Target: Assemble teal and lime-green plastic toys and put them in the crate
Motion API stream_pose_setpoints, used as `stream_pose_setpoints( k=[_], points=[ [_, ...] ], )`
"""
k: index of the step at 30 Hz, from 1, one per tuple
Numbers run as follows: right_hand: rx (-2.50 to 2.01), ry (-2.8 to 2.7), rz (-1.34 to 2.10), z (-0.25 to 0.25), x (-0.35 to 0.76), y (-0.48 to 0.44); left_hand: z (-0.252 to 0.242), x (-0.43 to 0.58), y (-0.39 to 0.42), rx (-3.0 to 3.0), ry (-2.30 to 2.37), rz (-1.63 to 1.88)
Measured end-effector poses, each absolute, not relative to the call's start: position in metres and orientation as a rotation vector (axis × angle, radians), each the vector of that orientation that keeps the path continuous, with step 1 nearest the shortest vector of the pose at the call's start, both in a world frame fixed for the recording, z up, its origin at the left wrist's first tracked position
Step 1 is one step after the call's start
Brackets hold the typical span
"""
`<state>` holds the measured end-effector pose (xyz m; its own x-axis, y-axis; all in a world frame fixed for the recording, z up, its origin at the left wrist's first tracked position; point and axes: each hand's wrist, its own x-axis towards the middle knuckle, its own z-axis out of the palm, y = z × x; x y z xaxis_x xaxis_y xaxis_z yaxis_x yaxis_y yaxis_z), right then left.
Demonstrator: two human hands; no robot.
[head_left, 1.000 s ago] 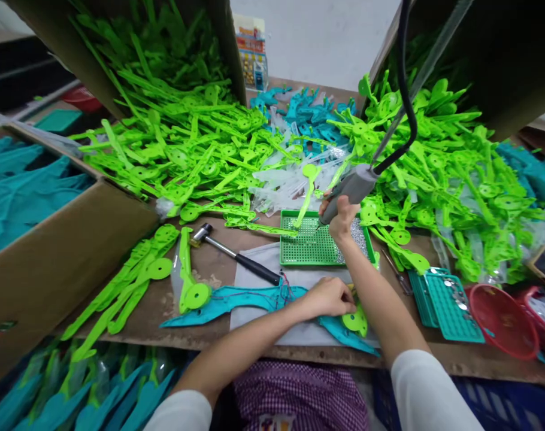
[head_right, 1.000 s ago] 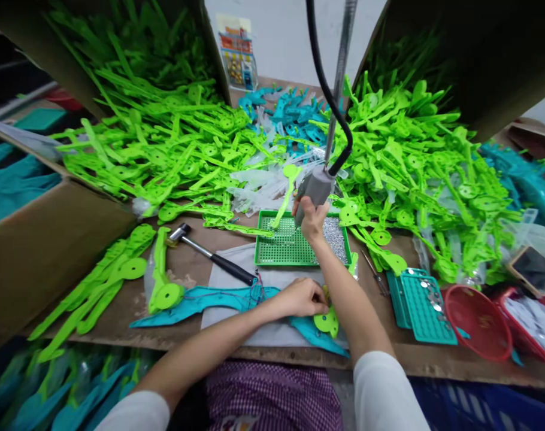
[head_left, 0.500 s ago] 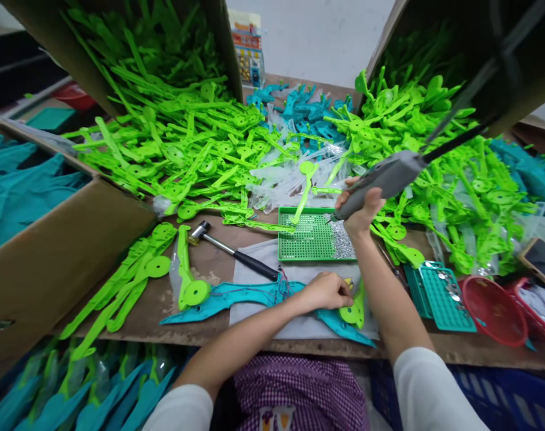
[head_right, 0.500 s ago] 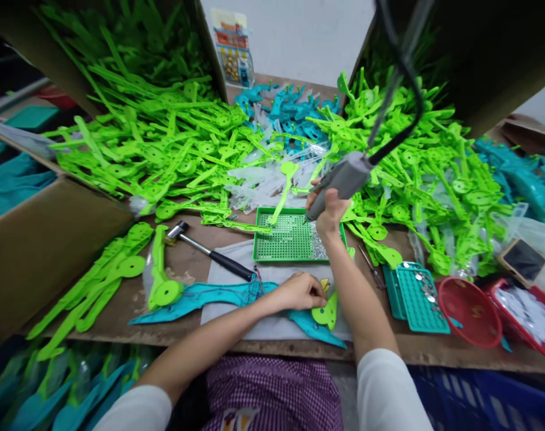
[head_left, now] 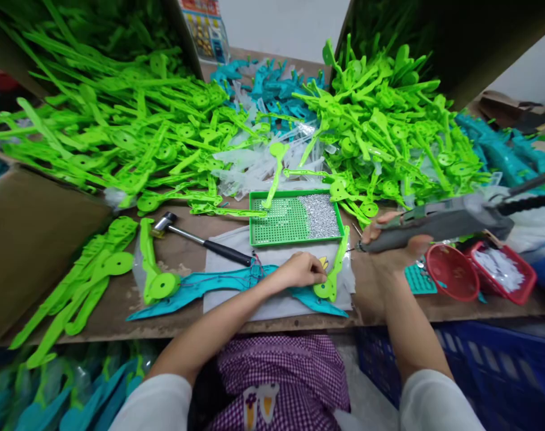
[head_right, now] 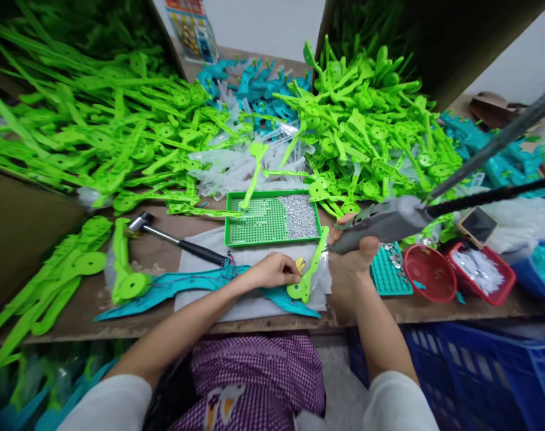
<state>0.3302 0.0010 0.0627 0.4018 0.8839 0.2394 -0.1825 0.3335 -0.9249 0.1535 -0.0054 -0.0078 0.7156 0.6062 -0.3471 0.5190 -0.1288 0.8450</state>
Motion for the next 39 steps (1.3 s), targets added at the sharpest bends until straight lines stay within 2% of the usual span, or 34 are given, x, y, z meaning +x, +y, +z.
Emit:
stream_pose_setpoints(
  k=[20,39],
  points=[
    [-0.93,-0.909,0.775,0.054,0.321,-0.033,-0.005,0.154,-0.004,1.789,0.875,0.073],
    [-0.904,-0.926,0.879,0.033,0.323,-0.033,-0.006,0.153,-0.006,1.841,0.888,0.098]
  ],
)
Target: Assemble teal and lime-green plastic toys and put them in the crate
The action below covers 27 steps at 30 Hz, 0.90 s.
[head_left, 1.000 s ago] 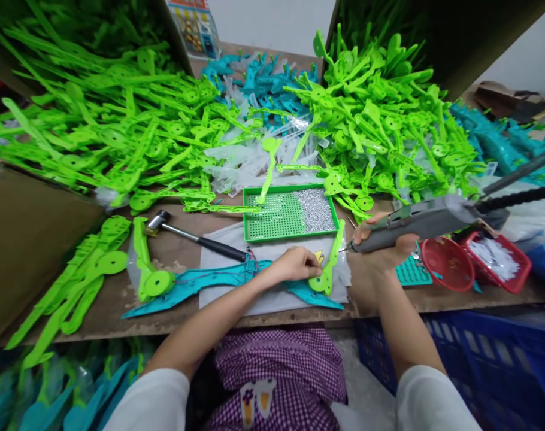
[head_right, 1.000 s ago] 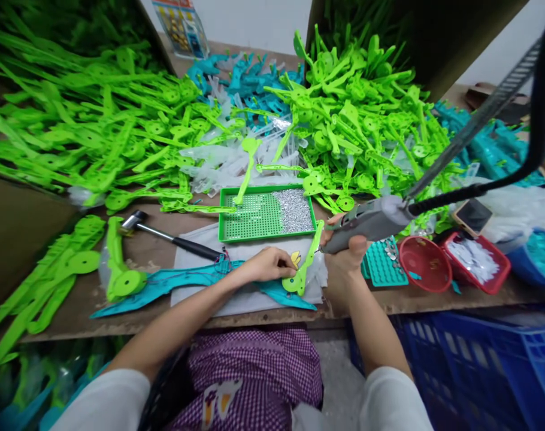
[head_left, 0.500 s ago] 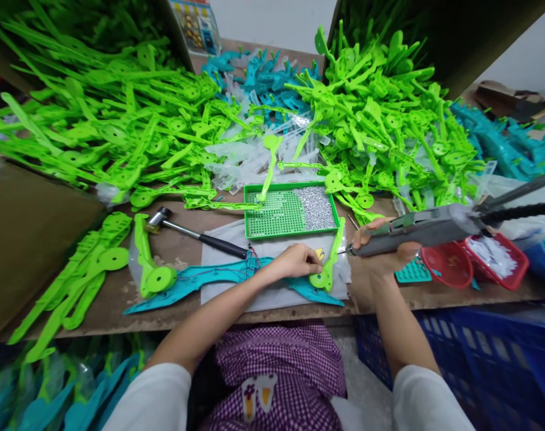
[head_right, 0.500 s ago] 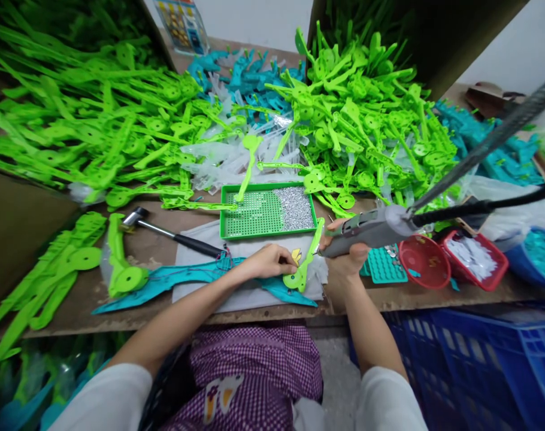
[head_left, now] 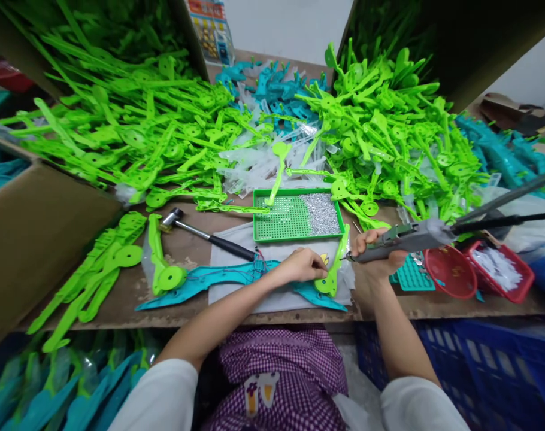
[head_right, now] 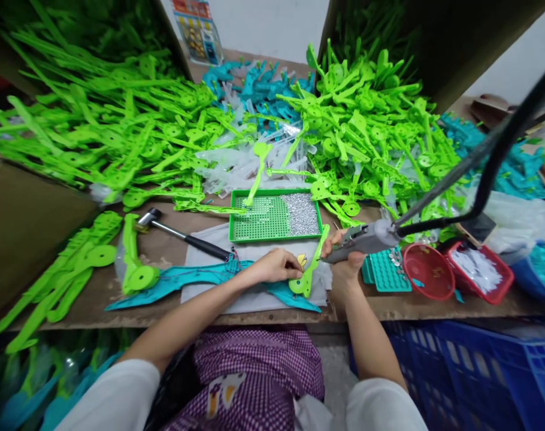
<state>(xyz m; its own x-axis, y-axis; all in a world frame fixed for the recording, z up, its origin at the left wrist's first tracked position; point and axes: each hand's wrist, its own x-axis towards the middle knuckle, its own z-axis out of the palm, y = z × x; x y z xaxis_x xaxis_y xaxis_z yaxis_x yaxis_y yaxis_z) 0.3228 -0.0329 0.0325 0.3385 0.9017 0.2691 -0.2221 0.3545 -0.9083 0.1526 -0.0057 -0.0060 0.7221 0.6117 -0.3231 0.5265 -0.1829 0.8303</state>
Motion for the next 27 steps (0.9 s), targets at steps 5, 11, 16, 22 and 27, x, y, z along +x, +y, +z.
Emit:
stream_pose_setpoints(
  k=[5,11,16,22,27],
  points=[
    [-0.895,-0.98,0.904,0.051,0.316,-0.018,-0.01,0.152,-0.007,1.867,0.865,0.096],
    [-0.872,-1.06,0.848,0.051,0.25,0.073,-0.01,0.152,-0.007,1.842,0.88,0.107],
    [-0.893,-1.087,0.82,0.032,0.215,0.124,-0.009,0.152,-0.008,1.867,0.866,0.101],
    [-0.901,-1.056,0.786,0.022,0.215,0.129,-0.007,0.152,-0.008,1.864,0.871,0.099],
    [-0.914,-1.046,0.78,0.019,0.216,0.13,-0.008,0.153,-0.007,1.869,0.874,0.084]
  ],
)
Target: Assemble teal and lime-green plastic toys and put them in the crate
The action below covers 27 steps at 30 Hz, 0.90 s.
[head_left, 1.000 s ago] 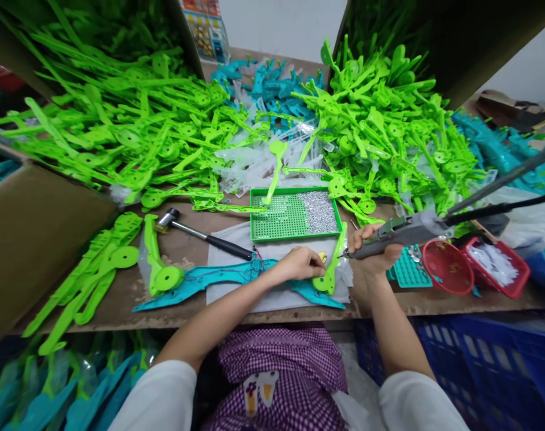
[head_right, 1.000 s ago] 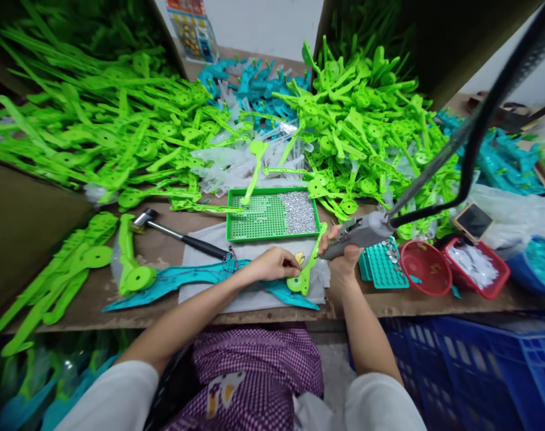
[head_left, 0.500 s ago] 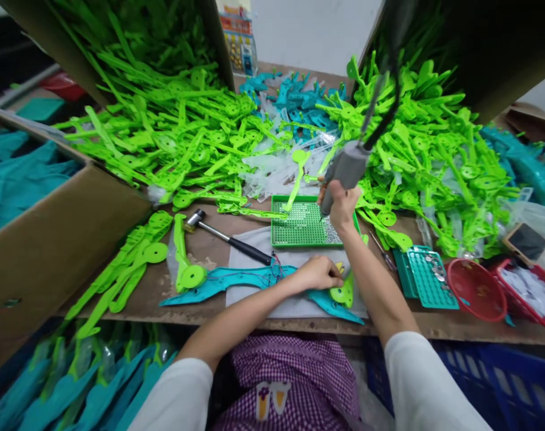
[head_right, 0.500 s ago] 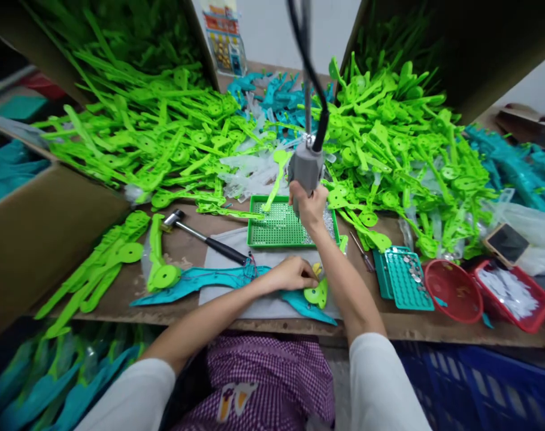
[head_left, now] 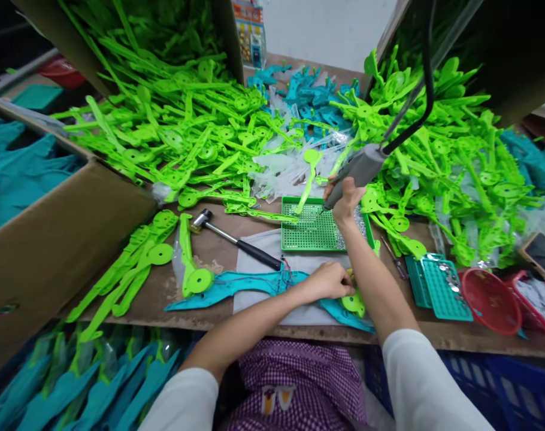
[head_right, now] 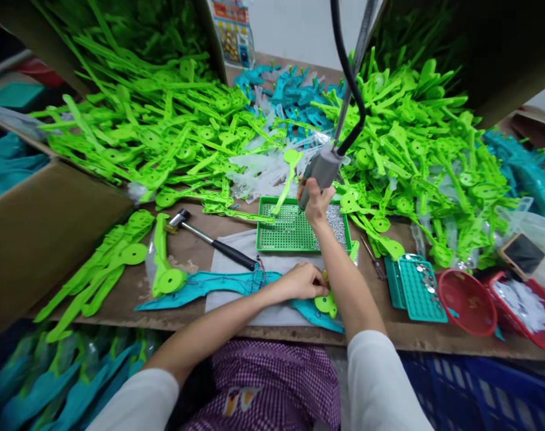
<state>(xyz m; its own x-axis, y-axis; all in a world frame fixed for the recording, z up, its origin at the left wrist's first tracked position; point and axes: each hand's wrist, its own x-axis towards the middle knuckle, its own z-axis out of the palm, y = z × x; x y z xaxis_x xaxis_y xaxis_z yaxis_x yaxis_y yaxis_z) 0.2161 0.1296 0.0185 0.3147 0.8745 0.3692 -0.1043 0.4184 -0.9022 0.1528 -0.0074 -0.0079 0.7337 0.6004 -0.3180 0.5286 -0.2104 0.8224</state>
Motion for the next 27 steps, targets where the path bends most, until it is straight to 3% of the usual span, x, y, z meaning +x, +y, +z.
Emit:
stream_pose_setpoints(
  k=[8,13,19,27],
  points=[
    [-0.856,-1.024,0.806,0.014,0.219,0.131,-0.014,0.153,-0.008,1.867,0.86,0.117],
    [-0.809,-0.943,0.782,0.044,0.227,0.121,-0.015,0.154,-0.008,1.864,0.856,0.114],
    [-0.833,-0.958,0.891,0.083,0.28,0.021,-0.013,0.153,-0.008,1.859,0.87,0.108],
    [-0.926,-1.05,0.99,0.056,0.308,-0.091,-0.011,0.156,-0.012,1.849,0.909,0.189]
  ],
)
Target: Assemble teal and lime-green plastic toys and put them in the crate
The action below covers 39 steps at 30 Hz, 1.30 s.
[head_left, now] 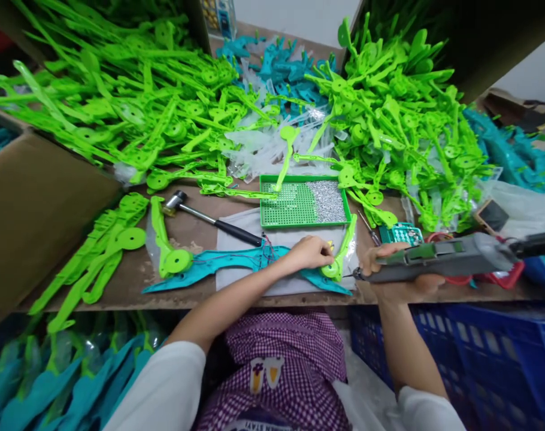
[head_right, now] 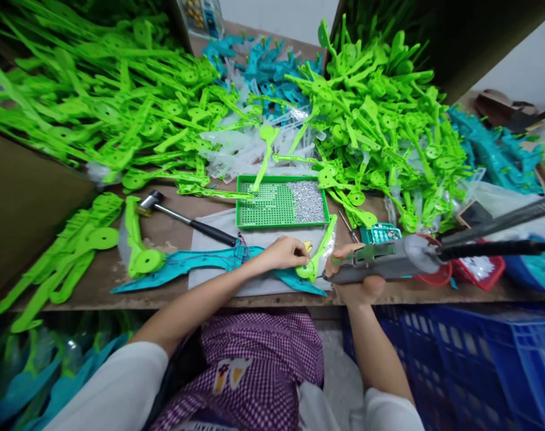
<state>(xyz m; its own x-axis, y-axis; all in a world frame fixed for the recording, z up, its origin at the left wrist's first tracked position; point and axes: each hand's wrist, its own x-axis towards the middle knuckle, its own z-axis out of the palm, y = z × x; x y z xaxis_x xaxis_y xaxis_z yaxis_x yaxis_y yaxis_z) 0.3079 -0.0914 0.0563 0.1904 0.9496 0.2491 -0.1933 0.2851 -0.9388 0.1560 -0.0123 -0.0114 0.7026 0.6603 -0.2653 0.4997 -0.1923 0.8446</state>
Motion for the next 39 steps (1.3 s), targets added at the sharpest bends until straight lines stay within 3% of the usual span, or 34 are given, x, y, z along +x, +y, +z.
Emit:
stream_pose_setpoints(
  k=[39],
  points=[
    [-0.792,-1.043,0.975,0.024,0.298,-0.1,-0.015,0.156,-0.016,1.981,0.865,0.203]
  ],
)
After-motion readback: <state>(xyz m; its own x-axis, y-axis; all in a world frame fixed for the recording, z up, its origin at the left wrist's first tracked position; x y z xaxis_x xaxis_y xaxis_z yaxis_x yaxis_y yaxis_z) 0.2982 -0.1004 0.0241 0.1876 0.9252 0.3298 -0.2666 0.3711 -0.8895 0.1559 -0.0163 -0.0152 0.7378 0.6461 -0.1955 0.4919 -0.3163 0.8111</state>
